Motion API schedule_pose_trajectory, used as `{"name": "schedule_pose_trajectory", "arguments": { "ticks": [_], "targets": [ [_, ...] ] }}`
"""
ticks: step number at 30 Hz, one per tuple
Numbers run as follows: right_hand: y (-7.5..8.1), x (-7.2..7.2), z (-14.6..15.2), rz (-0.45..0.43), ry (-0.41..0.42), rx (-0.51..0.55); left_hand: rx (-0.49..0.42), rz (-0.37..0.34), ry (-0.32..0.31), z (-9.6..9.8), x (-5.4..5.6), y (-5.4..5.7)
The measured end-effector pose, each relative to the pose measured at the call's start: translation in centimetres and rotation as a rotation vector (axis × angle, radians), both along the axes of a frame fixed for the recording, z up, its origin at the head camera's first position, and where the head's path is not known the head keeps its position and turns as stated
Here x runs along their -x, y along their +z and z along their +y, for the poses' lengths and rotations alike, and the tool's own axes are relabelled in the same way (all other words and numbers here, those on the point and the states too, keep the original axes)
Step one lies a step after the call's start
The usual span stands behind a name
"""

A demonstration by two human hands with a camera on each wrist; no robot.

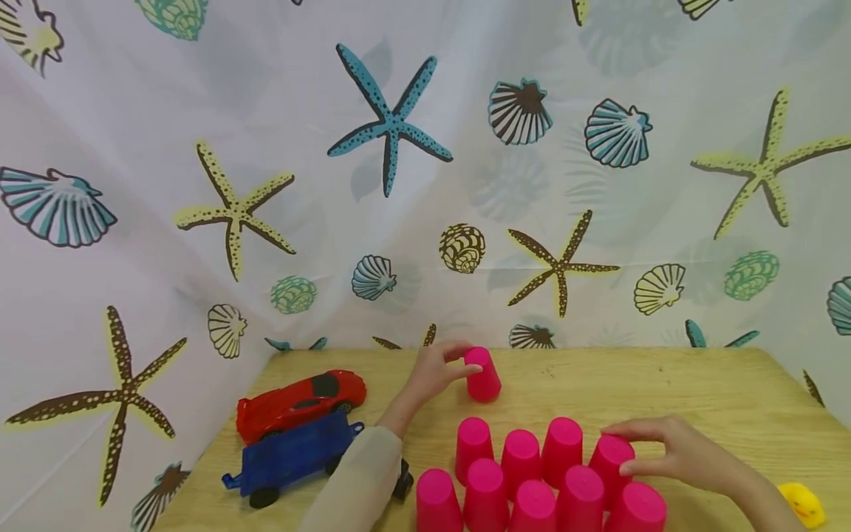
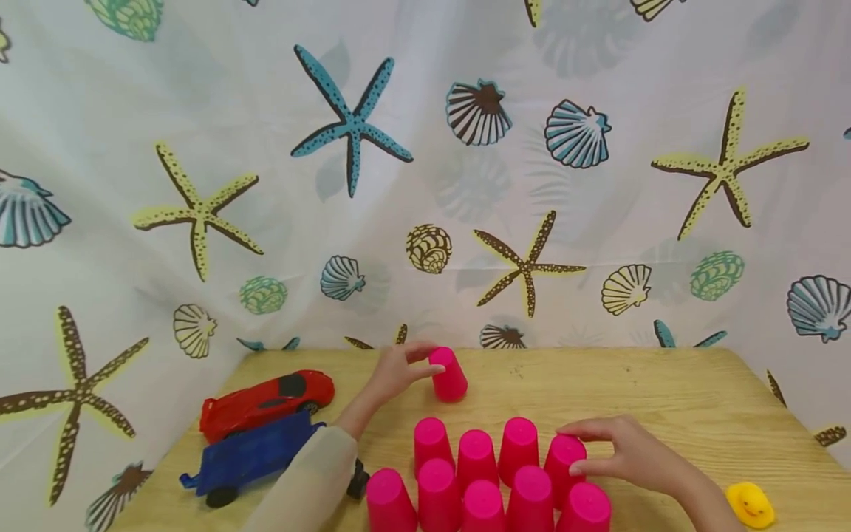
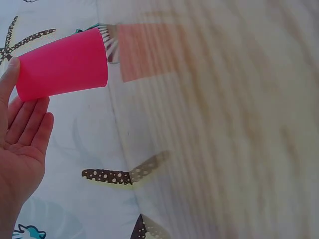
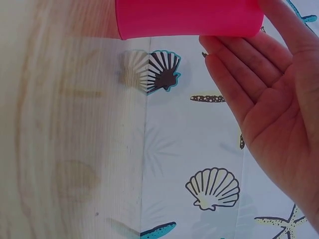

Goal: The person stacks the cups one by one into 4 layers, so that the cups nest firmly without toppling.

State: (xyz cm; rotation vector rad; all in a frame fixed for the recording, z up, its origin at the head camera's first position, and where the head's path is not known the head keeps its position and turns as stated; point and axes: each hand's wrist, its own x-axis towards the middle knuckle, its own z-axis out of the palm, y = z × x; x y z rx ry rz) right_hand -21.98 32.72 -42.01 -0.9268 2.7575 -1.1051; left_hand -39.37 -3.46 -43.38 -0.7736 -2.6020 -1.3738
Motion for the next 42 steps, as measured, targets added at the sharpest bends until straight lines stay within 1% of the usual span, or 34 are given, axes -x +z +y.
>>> {"name": "schedule_pose_trajectory", "arguments": {
  "ticks": [4,7,12,15,19,22,26,29,31,32,35,37,39,42],
  "targets": [
    [-0.2,0.1,0.1,0.004,0.006,-0.008,0.017,-0.029,0.015,0.1,0.2,-0.5],
    [-0.2,0.2,0.0,0.002,0.009,-0.01,0.018,-0.043,0.022,0.1,0.3,-0.7],
    [-0.3,0.2,-0.6,0.004,0.023,0.004,0.029,-0.051,0.043,-0.2,0.3,-0.7],
    [-0.2,0.2,-0.9,0.002,0.029,-0.001,0.043,-0.043,0.054,-0.4,0.3,-0.8],
    [0.1,0.2,-0.6,0.022,-0.008,-0.031,0.047,-0.06,0.048,-0.7,0.2,-0.7],
    [0.6,0.1,0.2,0.09,-0.062,-0.037,0.037,-0.094,0.044,-1.0,0.0,-0.5],
    [1.3,0.0,1.3,0.26,-0.18,-0.032,-0.013,-0.105,0.052,-2.3,-0.6,0.1],
    [1.6,0.2,1.8,0.364,-0.277,-0.009,-0.061,-0.098,0.051,-3.8,-1.5,1.0],
    [1.6,0.6,1.8,0.411,-0.311,0.014,-0.089,-0.102,0.044,-4.9,-2.2,1.5],
    [1.6,0.9,1.8,0.42,-0.321,0.03,-0.098,-0.104,0.039,-5.4,-2.5,1.7],
    [1.4,1.9,1.4,0.436,-0.337,0.057,-0.116,-0.112,0.015,-6.8,-3.8,1.9],
    [1.3,2.6,1.0,0.434,-0.351,0.068,-0.114,-0.111,-0.014,-7.7,-4.8,1.9],
    [1.2,3.3,0.6,0.427,-0.363,0.077,-0.1,-0.105,-0.049,-8.4,-6.0,1.9],
    [1.1,4.4,-0.2,0.407,-0.379,0.082,-0.074,-0.133,-0.103,-9.4,-8.1,2.0]
  ]
}}
